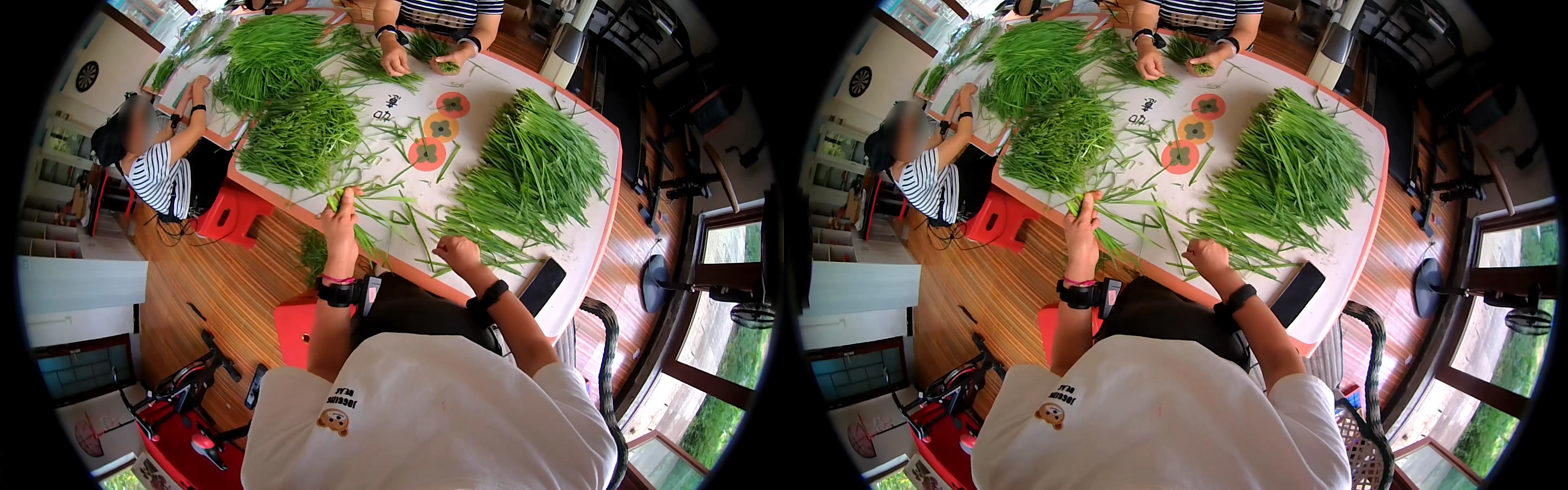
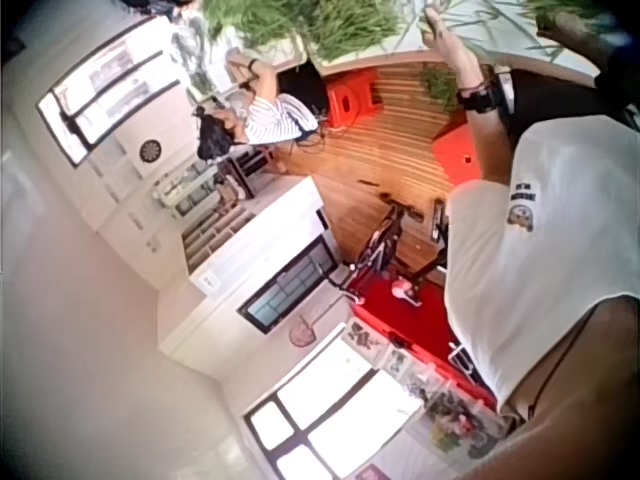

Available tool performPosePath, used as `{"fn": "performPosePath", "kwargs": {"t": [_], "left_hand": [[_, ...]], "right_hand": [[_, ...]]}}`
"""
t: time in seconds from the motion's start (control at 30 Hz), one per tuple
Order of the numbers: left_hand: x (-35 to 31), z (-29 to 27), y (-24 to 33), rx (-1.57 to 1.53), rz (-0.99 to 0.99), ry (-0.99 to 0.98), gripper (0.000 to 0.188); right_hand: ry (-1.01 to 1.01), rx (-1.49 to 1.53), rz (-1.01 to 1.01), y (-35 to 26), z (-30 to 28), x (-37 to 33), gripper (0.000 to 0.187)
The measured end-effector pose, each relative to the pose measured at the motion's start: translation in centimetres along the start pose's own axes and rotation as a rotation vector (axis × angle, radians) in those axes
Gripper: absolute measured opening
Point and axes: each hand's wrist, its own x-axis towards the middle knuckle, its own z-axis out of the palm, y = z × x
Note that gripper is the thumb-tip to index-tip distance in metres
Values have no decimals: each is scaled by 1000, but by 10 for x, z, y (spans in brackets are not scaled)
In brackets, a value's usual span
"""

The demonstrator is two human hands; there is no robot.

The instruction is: The person prepares chives by hand, picking through large bundles on a table, separating individual stems, and piling them into organized groups.

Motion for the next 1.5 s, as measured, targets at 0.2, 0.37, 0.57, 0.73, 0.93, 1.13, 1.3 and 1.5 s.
{"fn": "performPosePath", "kwargs": {"t": [0.2, 0.37, 0.57, 0.73, 0.93, 1.13, 1.3, 1.5], "left_hand": [[-6, -25, 11, 18, 57, 52, 22], [-3, -44, -19, -155, 24, 62, 22], [-18, -21, -34, -67, -311, -126, 18], [-21, 22, -50, 129, -388, -384, 17], [-19, 36, -45, 8, -321, -354, 22], [-21, 22, -36, 147, -261, -341, 32], [-19, 12, -39, 162, -181, -293, 31], [-26, 17, -36, -19, -291, -292, 32]], "right_hand": [[-9, -246, -136, 6, 36, 18, 26], [7, -137, -2, 9, 31, 15, 14], [180, 248, -10, -10, -25, -3, 15], [167, 315, -274, -51, -55, -25, 10], [27, 315, -227, -40, -60, -32, 10], [207, -75, 139, 50, -8, -7, 12], [187, -180, 164, 62, 4, -1, 11], [231, -187, 135, 59, 3, 3, 12]]}}
